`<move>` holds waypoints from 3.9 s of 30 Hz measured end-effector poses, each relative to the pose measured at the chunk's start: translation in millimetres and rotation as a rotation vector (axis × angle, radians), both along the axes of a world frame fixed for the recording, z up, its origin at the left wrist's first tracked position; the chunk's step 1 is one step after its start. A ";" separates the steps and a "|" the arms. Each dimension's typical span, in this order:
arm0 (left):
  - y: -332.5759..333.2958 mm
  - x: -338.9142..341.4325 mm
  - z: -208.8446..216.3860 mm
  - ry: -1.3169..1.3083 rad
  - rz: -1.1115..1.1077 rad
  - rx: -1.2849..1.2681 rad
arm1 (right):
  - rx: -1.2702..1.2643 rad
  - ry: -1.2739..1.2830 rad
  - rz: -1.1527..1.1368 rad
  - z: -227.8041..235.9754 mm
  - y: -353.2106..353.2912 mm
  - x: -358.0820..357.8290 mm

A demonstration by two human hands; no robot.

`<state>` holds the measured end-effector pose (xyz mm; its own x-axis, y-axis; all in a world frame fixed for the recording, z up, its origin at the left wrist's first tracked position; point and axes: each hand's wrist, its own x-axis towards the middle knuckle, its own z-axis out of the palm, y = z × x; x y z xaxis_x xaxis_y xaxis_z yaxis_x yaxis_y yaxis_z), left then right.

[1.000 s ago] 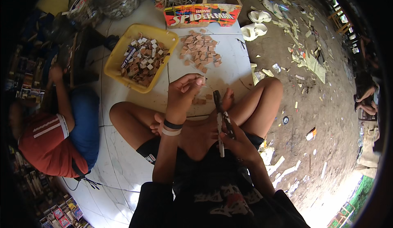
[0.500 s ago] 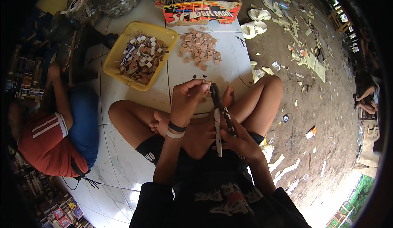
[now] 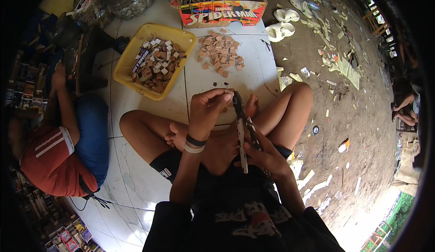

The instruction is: The person sits cross-legged on the floor and uses a knife to cut small rectangular wooden blocks into smaller pieces. The cut pieces are placed into a yellow plastic container, while wood shavings accumulate on the floor.

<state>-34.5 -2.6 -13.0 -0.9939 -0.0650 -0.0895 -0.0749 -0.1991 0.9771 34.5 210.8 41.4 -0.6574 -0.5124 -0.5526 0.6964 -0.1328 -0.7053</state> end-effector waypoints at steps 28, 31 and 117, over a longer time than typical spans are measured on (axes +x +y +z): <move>-11.1 18.9 -46.1 -0.041 -0.095 -0.041 | 0.561 0.518 0.001 -77.8 -17.0 35.7; -10.8 20.7 -49.9 -0.026 -0.058 0.032 | 0.765 0.590 0.049 -69.9 -19.5 34.9; 25.4 11.4 -2.4 0.339 0.372 -0.409 | 0.988 1.005 -0.009 -54.8 -27.0 8.0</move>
<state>-23.1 22.8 -15.4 -0.8673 -0.3724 0.3303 0.2531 0.2415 0.9368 42.5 183.7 -13.3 -0.9818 -0.1883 0.0233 -0.1509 0.7004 -0.6977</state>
